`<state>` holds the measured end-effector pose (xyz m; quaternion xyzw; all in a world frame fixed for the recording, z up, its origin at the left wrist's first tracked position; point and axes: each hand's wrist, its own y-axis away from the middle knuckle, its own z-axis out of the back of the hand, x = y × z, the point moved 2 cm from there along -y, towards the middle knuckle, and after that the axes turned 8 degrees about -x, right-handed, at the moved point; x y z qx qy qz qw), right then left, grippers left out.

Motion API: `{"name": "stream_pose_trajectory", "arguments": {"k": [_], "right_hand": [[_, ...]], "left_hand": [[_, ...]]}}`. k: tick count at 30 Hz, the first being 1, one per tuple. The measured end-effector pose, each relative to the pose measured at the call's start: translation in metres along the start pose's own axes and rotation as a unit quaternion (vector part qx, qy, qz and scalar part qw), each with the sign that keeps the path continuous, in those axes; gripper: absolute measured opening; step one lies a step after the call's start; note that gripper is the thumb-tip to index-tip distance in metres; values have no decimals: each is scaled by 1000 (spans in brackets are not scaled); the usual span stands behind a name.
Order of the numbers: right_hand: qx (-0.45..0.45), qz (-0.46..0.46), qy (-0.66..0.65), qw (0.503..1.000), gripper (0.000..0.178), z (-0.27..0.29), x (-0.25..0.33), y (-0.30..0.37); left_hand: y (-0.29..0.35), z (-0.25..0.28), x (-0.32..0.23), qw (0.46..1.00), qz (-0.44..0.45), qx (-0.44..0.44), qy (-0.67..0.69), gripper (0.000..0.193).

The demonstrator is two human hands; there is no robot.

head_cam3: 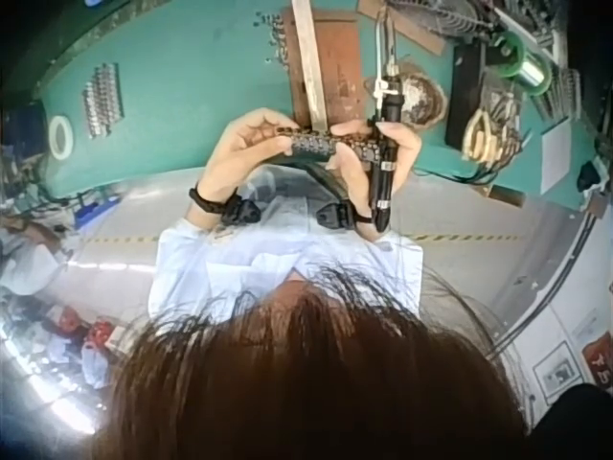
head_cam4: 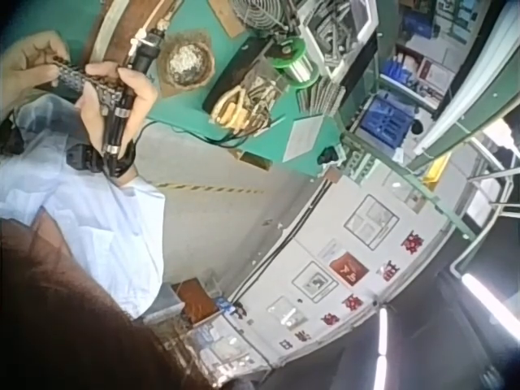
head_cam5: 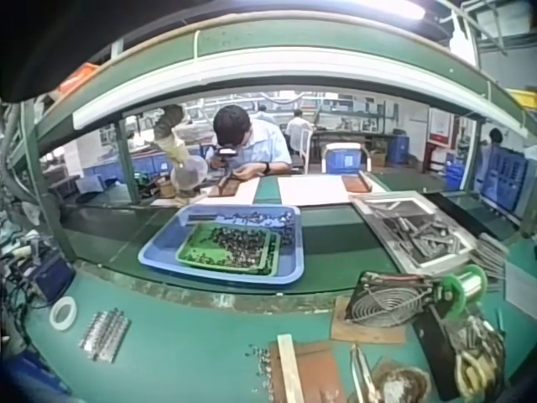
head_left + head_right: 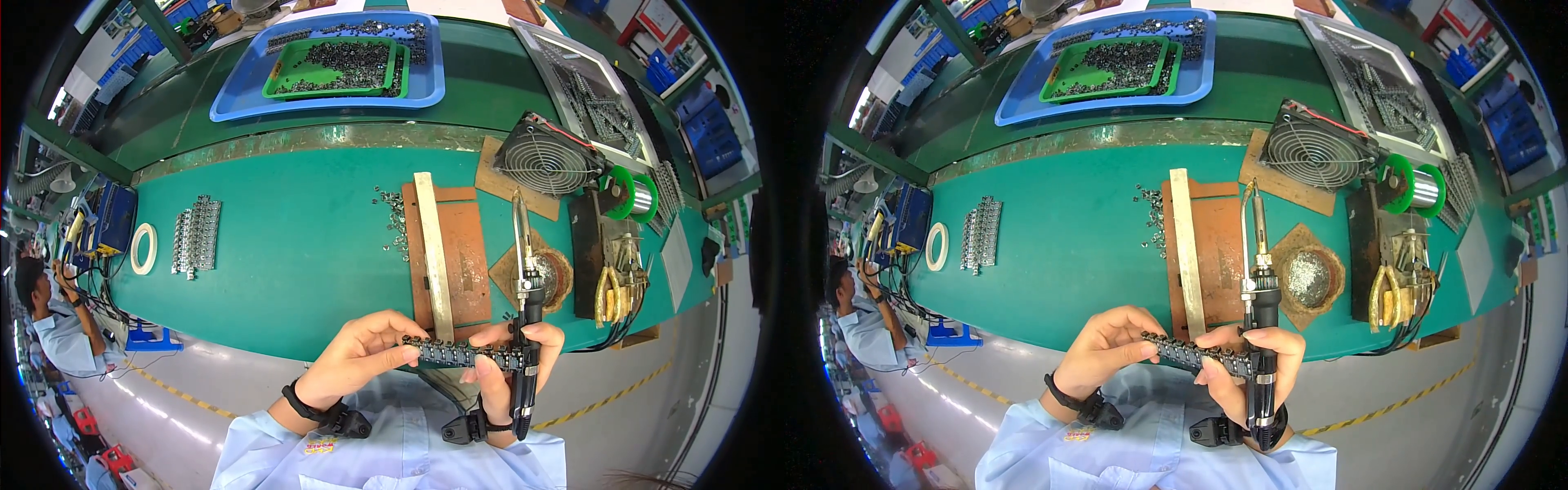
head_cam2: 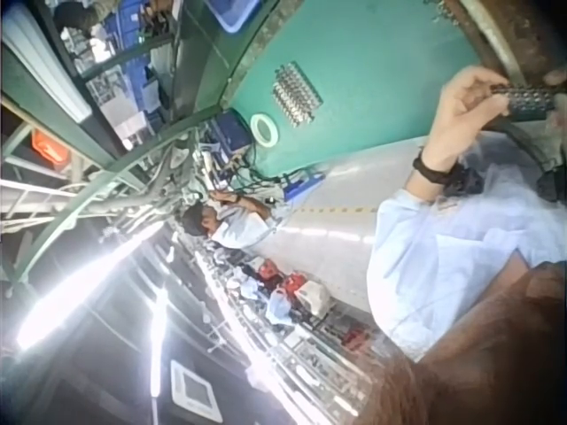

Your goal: Solder electronic components onto a printed circuit board.

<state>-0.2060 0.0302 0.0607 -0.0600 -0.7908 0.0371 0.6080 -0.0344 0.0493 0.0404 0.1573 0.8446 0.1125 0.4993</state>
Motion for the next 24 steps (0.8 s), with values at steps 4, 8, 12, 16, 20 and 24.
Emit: {"name": "stream_pose_trajectory", "arguments": {"k": [4,8,12,16,20,24], "right_hand": [[2,-8,6,1000,51,0,2,-1],[-3,-35,8,999,51,0,2,-3],[-30,-62,12,998,51,-1,-2,-10],[-49,-51,29,997,48,3,-15,-18],[-16,-22,90,996,43,3,-22,-27],[20,-4,127,992,40,-2,-30,-30]], "left_hand": [[0,-1,-2,1000,3,4,-10,14],[0,1,-4,999,-21,24,-32,14],[-4,10,-1,983,-66,78,-150,16],[-8,-1,1,993,26,78,-83,14],[-10,2,4,979,-5,107,-174,12],[-16,1,8,966,37,144,-212,9]]}}
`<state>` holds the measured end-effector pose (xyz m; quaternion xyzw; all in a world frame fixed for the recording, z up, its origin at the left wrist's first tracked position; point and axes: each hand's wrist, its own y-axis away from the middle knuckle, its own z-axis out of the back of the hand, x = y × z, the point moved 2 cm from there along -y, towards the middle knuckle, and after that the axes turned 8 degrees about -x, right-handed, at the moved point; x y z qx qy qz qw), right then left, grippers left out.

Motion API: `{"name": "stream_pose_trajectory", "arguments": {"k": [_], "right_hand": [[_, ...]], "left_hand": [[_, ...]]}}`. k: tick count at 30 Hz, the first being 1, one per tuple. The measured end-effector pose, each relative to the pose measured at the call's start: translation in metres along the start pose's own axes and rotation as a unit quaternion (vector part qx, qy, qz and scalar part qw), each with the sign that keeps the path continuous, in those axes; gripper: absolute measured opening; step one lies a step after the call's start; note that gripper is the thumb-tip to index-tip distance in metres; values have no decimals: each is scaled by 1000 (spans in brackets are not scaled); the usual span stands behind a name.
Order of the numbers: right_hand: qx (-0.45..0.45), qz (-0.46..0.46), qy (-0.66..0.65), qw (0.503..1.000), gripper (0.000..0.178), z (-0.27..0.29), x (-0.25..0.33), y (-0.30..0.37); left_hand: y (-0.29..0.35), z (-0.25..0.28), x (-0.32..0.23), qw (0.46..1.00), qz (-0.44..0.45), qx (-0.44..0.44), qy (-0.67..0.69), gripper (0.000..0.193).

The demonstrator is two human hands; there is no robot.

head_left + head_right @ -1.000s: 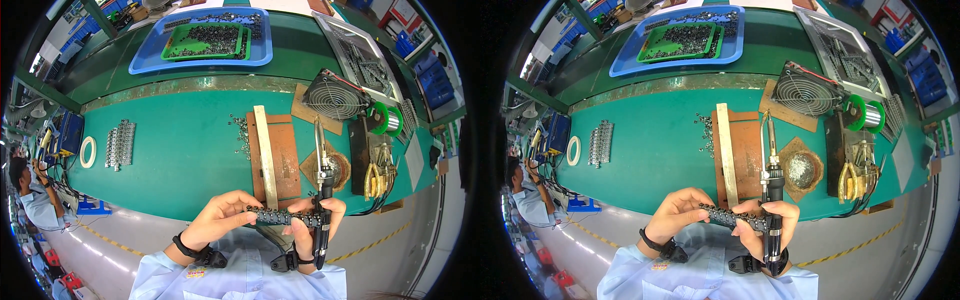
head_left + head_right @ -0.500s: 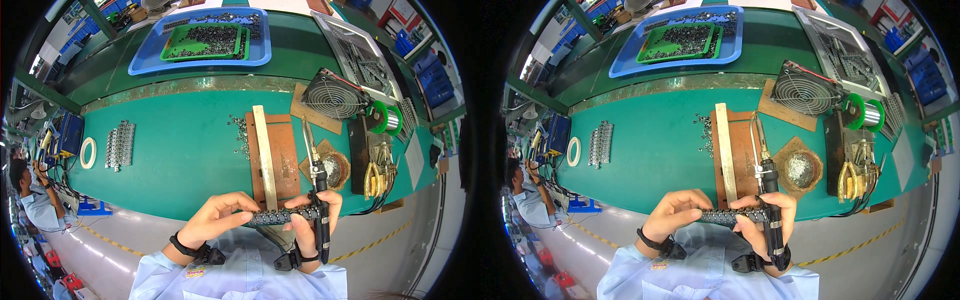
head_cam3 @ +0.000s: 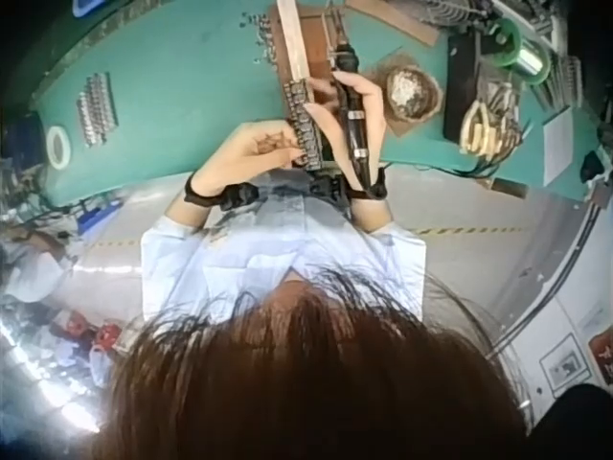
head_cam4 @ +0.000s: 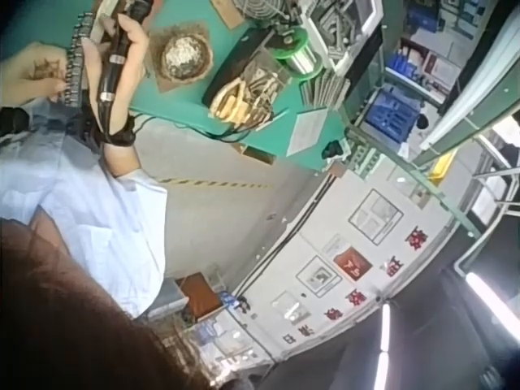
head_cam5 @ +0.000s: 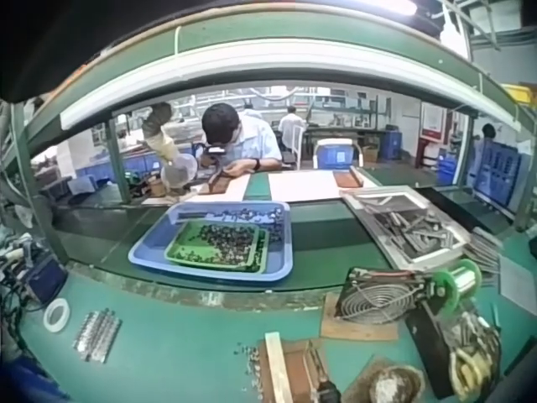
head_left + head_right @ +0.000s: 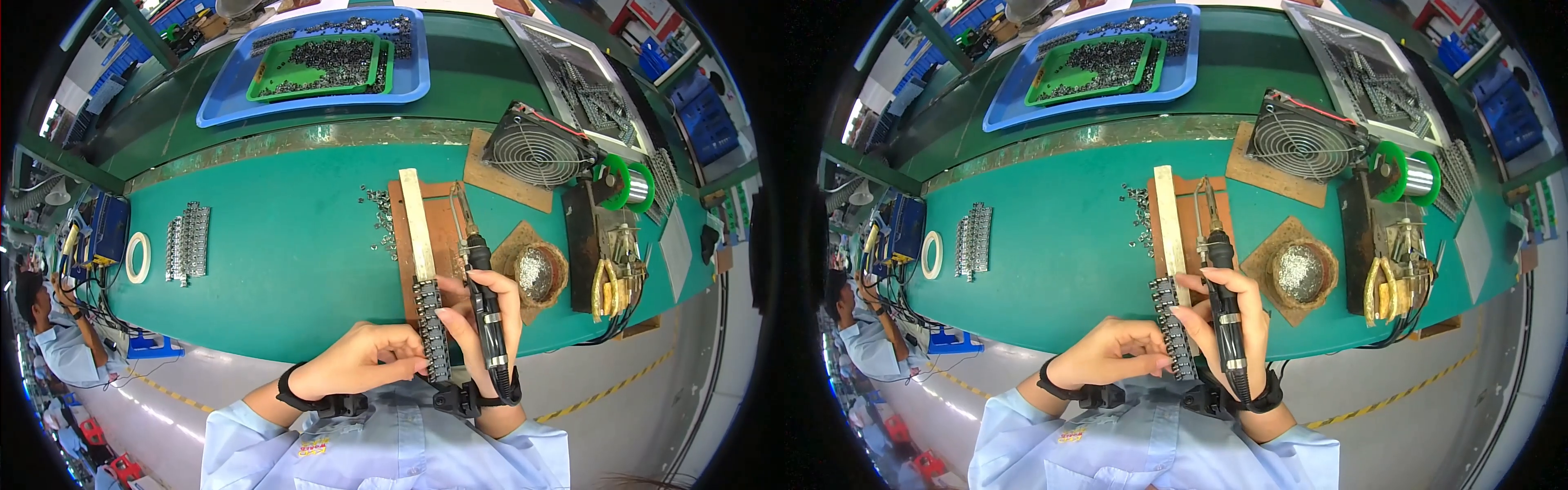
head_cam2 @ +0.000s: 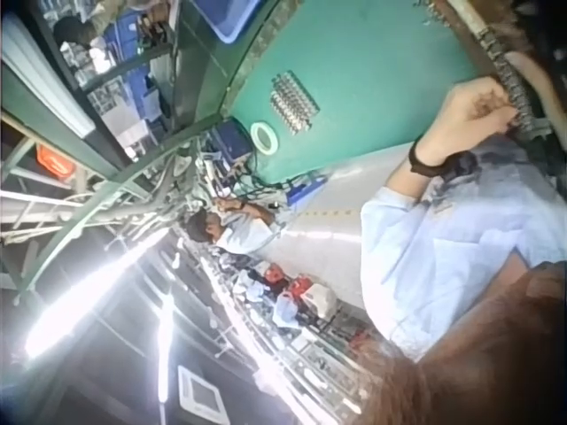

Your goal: Solder electronic components onto a printed circuit board.

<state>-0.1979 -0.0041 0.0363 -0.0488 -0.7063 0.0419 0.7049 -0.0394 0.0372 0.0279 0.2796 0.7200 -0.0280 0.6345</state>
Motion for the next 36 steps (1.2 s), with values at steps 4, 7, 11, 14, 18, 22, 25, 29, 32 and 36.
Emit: {"name": "stream_pose_trajectory", "arguments": {"k": [4,7,11,14,18,22,25,29,32,36], "right_hand": [[5,20,3,1000,35,1,-13,1],[9,55,32,998,32,6,-24,6],[23,76,16,997,28,9,-35,9],[35,83,-1,996,26,9,-36,9],[52,81,8,995,26,12,-35,8],[61,85,-3,995,26,12,-39,11],[72,87,0,994,26,12,-39,10],[89,95,13,991,26,12,-40,10],[97,100,24,990,26,12,-38,10],[99,125,46,986,25,10,-33,8]], "left_hand": [[-8,9,9,994,32,-58,85,8],[-14,17,3,991,47,-68,101,6],[-23,23,8,988,62,-73,120,6],[-25,25,10,987,68,-70,125,6],[-26,25,11,988,66,-67,123,6],[-26,26,11,989,60,-66,117,5],[-25,26,12,989,62,-69,115,5],[-24,26,12,990,59,-65,111,7],[-24,24,13,988,72,-62,123,7],[-24,25,14,985,89,-59,133,7]]}}
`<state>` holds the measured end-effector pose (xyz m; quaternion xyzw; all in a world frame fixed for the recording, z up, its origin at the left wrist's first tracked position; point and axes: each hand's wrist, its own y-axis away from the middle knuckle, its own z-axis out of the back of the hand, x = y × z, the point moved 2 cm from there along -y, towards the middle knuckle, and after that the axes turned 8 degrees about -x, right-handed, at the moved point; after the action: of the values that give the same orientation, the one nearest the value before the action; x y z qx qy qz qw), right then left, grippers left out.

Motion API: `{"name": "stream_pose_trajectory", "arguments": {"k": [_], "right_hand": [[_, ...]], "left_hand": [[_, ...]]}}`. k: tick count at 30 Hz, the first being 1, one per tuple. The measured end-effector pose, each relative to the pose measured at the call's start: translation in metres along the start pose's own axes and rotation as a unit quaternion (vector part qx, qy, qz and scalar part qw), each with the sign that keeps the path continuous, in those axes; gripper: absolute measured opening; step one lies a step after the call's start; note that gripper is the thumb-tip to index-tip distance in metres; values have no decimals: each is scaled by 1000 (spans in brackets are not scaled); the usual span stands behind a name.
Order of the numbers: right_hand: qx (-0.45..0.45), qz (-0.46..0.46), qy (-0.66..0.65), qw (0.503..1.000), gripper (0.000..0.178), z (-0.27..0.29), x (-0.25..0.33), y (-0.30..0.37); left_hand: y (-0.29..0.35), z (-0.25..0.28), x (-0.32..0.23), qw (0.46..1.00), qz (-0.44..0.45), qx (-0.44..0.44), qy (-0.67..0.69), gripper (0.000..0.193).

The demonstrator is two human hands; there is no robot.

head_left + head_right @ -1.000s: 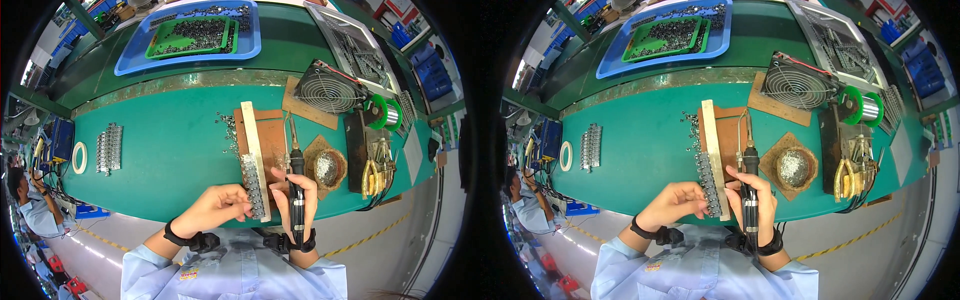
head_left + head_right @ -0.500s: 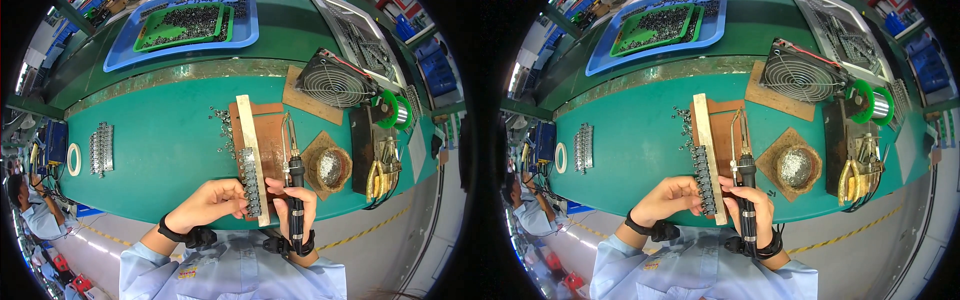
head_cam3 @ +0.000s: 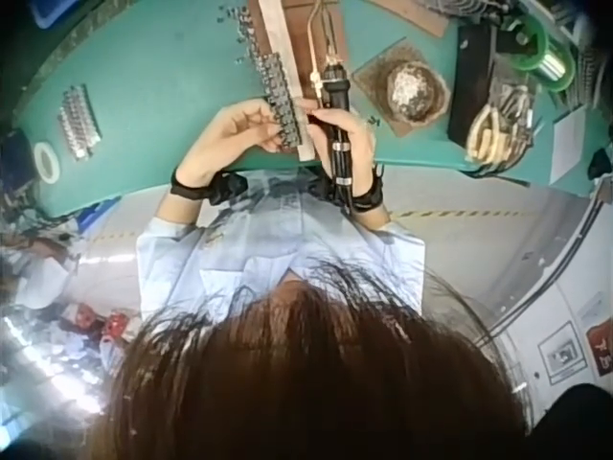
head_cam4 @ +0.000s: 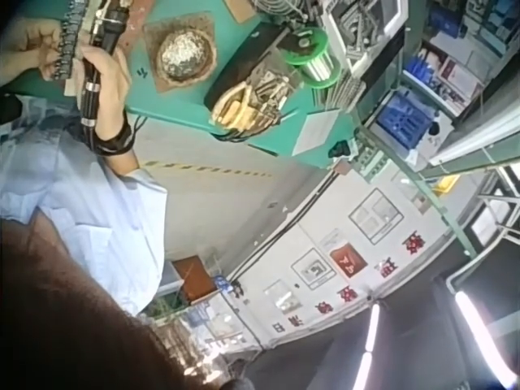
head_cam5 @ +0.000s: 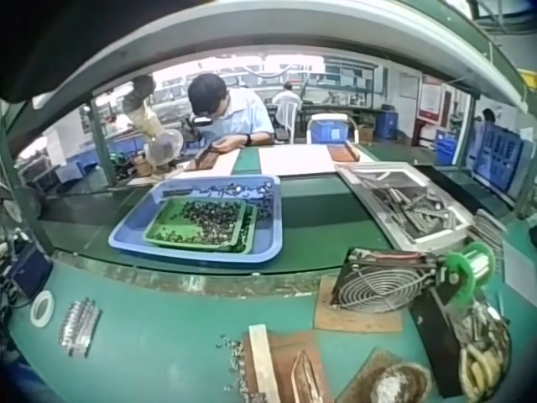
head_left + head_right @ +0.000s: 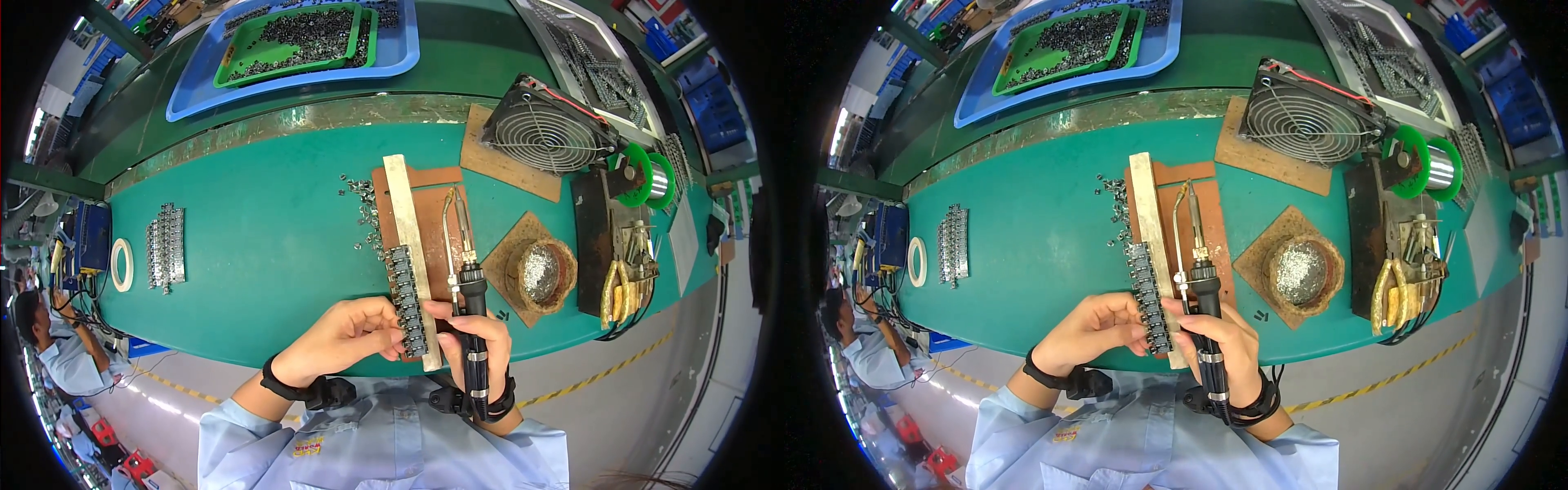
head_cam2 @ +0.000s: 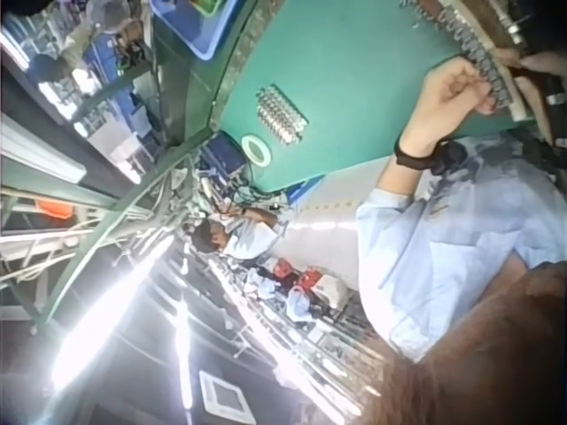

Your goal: Solder electronic components onto a printed circuit board.

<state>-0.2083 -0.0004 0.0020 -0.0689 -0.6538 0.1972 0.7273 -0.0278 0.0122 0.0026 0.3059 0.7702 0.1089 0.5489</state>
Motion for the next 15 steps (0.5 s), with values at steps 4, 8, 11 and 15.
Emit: {"name": "stream_pose_trajectory", "arguments": {"k": [4,8,11,15], "right_hand": [[2,39,36,999,24,0,5,-6],[6,54,62,997,26,-2,8,-10],[6,66,85,994,28,-4,9,-10],[15,77,127,989,34,-9,8,-7]], "left_hand": [[0,-1,-2,1000,4,-11,-13,7],[0,-1,-2,1000,-2,-3,-5,7],[-1,1,-2,1000,-8,2,-12,8],[-1,2,-2,999,-17,1,-30,8]]}}
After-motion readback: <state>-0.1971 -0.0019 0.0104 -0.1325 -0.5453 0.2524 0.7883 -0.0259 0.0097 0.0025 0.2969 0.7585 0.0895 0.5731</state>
